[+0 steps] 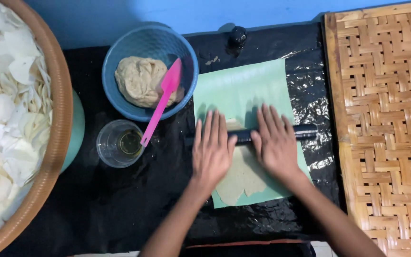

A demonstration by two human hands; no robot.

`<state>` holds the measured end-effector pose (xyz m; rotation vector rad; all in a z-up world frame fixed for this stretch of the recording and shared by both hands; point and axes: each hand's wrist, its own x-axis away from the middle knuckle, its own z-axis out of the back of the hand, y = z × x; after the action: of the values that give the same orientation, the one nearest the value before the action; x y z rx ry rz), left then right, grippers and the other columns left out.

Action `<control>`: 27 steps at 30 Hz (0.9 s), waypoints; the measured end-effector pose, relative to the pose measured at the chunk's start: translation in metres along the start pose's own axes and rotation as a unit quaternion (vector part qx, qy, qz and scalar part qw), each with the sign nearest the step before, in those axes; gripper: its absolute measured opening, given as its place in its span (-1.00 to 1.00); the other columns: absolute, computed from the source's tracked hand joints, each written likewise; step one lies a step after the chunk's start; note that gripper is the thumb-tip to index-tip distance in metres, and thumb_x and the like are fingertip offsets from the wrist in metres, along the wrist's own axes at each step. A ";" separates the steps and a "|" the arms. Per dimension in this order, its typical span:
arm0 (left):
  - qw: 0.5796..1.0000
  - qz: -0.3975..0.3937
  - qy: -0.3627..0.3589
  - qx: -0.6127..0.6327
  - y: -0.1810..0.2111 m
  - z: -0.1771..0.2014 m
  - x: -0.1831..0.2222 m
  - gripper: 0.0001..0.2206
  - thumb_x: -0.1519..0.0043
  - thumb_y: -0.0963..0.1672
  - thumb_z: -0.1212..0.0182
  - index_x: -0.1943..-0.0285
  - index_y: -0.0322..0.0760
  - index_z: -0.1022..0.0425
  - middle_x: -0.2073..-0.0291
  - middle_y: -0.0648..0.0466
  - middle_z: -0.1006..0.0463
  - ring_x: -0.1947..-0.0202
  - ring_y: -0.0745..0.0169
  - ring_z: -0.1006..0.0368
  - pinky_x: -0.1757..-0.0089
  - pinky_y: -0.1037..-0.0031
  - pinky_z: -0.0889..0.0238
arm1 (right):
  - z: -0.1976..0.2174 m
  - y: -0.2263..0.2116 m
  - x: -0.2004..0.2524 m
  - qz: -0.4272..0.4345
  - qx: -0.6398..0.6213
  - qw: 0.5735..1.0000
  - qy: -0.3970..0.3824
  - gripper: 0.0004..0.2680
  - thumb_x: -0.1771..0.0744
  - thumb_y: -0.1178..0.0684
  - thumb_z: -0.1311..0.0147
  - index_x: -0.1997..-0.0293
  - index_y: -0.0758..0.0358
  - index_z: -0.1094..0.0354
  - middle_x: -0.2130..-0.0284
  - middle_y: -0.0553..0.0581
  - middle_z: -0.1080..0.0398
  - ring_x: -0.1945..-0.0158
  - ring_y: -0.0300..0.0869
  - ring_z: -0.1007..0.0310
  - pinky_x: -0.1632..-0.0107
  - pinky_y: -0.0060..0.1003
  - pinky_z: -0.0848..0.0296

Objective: Flattening portions of dough into thin sheets using a rolling pin on a prepared surface.

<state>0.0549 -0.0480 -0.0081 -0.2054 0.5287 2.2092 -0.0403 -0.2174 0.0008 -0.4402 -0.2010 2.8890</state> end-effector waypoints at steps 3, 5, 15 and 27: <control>0.999 0.021 -0.011 0.045 0.015 0.006 0.037 -0.43 -0.40 0.00 -0.02 -0.45 -0.57 -0.26 -0.43 -0.31 -0.28 -0.50 -0.19 -0.12 -0.40 0.00 0.08 | 0.005 -0.009 0.034 -0.010 -0.045 0.998 -0.033 -0.55 -0.42 -0.07 0.18 -0.43 0.50 -0.13 -0.40 0.39 -0.17 -0.48 0.13 -0.09 -0.42 0.06 -0.02; 0.999 0.027 -0.033 0.030 0.016 0.004 0.041 -0.44 -0.38 -0.01 -0.02 -0.46 -0.54 -0.27 -0.44 -0.29 -0.28 -0.50 -0.17 -0.13 -0.38 0.00 0.06 | 0.002 -0.007 0.040 -0.013 -0.045 0.998 -0.042 -0.56 -0.42 -0.07 0.16 -0.42 0.47 -0.14 -0.39 0.37 -0.18 -0.47 0.12 -0.10 -0.42 0.07 -0.03; 0.999 0.018 -0.034 -0.007 -0.028 -0.016 -0.054 -0.50 -0.42 0.00 0.07 -0.47 -0.35 -0.22 -0.51 -0.22 -0.14 -0.53 -0.23 0.02 -0.40 -0.03 0.18 | -0.011 0.020 -0.054 0.002 -0.010 0.998 -0.062 -0.57 -0.47 -0.09 0.33 -0.53 0.31 -0.03 -0.48 0.40 0.00 -0.55 0.18 0.06 -0.48 0.15 0.06; 0.992 -0.084 0.073 0.063 -0.051 -0.011 -0.085 -0.57 -0.43 -0.09 -0.14 -0.44 -0.37 -0.30 -0.38 -0.21 -0.32 -0.44 -0.18 -0.20 -0.33 0.17 -0.13 | -0.037 0.049 -0.122 -0.017 -0.088 0.994 -0.059 -0.59 -0.48 -0.08 0.32 -0.51 0.33 -0.04 -0.45 0.54 0.03 -0.55 0.31 0.20 -0.48 0.21 0.18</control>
<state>0.1476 -0.0837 -0.0062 -0.3354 0.7030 2.0000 0.0757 -0.2892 -0.0089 -0.2917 -0.4805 2.8775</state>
